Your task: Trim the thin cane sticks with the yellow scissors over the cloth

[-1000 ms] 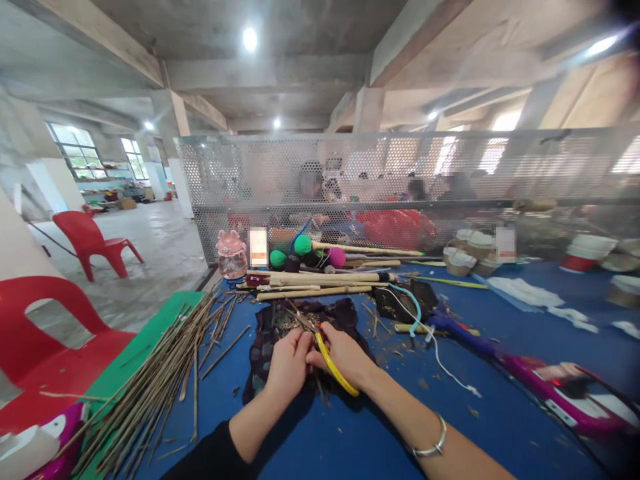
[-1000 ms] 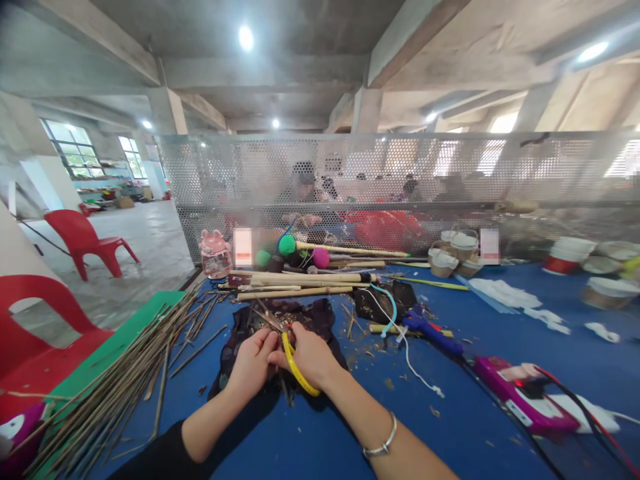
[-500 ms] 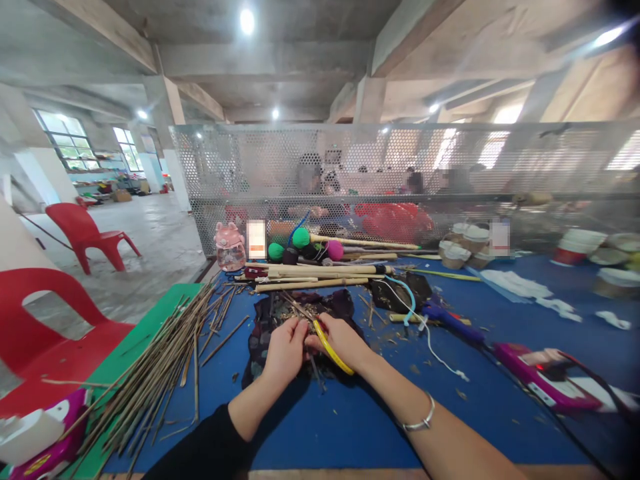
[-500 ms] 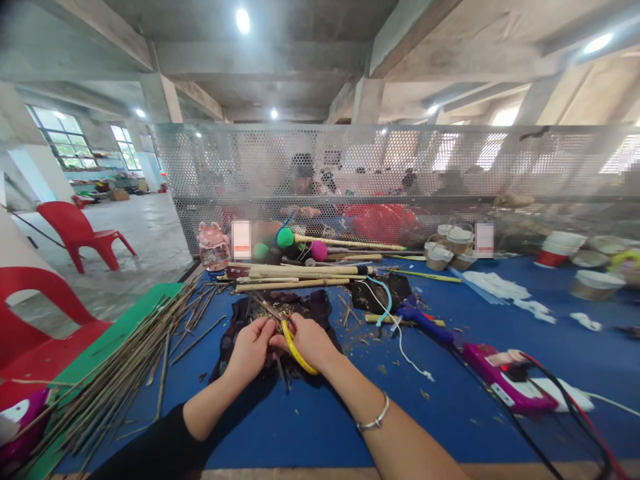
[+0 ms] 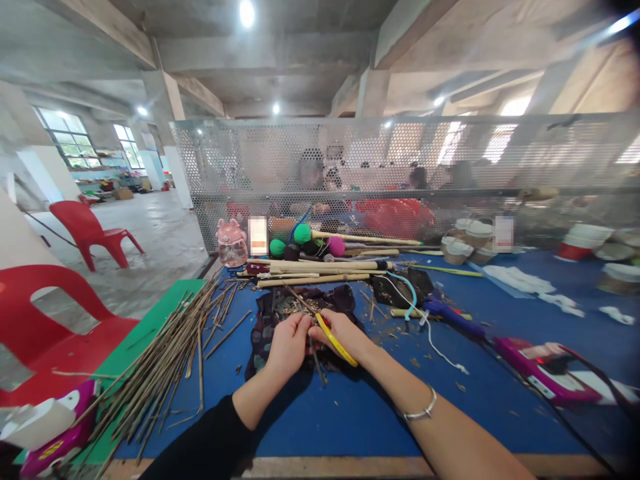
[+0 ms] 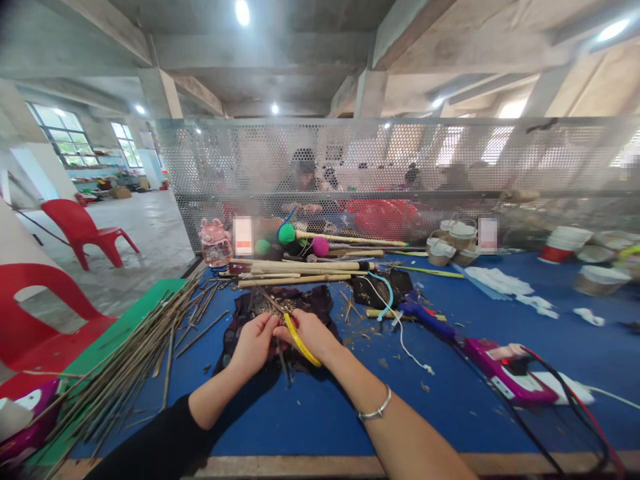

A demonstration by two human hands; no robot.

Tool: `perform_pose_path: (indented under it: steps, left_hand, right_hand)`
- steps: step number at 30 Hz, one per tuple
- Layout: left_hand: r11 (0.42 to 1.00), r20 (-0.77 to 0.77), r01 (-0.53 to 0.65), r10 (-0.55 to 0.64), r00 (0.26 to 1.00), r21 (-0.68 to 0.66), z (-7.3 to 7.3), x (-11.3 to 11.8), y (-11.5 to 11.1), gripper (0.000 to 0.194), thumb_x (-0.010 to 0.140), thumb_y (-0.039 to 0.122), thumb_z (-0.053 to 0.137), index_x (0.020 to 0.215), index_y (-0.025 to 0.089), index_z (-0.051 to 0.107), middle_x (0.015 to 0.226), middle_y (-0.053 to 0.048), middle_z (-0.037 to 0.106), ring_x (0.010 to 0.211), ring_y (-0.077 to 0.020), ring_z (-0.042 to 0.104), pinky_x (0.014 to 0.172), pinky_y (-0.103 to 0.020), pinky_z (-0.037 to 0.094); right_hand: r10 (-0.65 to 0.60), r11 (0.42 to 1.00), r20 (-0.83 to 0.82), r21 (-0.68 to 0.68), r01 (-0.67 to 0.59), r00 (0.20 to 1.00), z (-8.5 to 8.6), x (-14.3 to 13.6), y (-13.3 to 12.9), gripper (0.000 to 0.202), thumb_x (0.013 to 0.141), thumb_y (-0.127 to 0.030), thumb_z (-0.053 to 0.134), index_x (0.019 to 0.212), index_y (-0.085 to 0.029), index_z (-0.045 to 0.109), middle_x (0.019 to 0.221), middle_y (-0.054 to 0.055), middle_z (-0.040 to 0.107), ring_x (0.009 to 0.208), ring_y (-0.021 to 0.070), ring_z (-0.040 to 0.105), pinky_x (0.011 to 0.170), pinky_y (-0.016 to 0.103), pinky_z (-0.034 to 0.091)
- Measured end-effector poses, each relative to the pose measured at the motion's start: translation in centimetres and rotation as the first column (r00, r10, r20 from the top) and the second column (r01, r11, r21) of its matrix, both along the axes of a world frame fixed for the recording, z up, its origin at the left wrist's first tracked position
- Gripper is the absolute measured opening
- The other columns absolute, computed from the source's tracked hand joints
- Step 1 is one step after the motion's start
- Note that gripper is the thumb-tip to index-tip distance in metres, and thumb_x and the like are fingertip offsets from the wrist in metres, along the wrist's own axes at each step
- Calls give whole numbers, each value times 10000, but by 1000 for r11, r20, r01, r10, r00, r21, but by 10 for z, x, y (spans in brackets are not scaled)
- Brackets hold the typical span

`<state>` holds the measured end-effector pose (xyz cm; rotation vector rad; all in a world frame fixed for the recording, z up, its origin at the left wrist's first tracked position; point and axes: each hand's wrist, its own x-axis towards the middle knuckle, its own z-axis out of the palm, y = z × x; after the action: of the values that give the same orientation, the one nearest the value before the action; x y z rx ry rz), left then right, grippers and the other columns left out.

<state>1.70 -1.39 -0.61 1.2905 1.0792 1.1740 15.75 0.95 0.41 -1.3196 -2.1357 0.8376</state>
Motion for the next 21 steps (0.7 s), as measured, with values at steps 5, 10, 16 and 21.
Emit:
perform_pose_path:
  steps: [5, 10, 16, 21]
  left_hand:
    - [1000, 42, -10, 11, 999, -12, -1, 0, 0, 320, 773, 465, 426, 767, 158, 517, 567, 15, 529, 442, -98, 502, 387, -196, 403]
    - [999, 86, 2, 2, 996, -40, 0, -2, 2, 339, 772, 471, 423, 801, 146, 518, 557, 27, 510, 403, -71, 444, 378, -184, 392]
    - [997, 61, 45, -41, 997, -60, 3, -1, 1, 361, 764, 486, 428, 772, 136, 513, 559, 20, 520, 392, -66, 439, 373, -182, 376]
    - [998, 73, 56, -53, 996, -39, 3, -1, 0, 361, 766, 491, 419, 768, 141, 505, 554, 17, 526, 389, -75, 451, 366, -186, 357]
  right_hand:
    - [-40, 996, 109, 88, 30, 993, -1, 1, 2, 353, 708, -514, 546, 777, -176, 473, 674, 13, 593, 574, 122, 520, 508, 207, 327]
    - [-36, 997, 218, 81, 19, 975, 7, 4, -3, 396, 667, -507, 591, 853, -185, 453, 733, 12, 576, 594, 116, 484, 523, 210, 304]
    - [30, 999, 94, -21, -28, 995, 17, 5, -10, 422, 653, -499, 611, 863, -173, 443, 810, 27, 564, 677, 126, 487, 574, 222, 354]
    - [62, 997, 63, -53, -58, 996, 22, 8, -11, 429, 648, -465, 632, 908, -166, 465, 831, 24, 566, 689, 125, 494, 584, 228, 359]
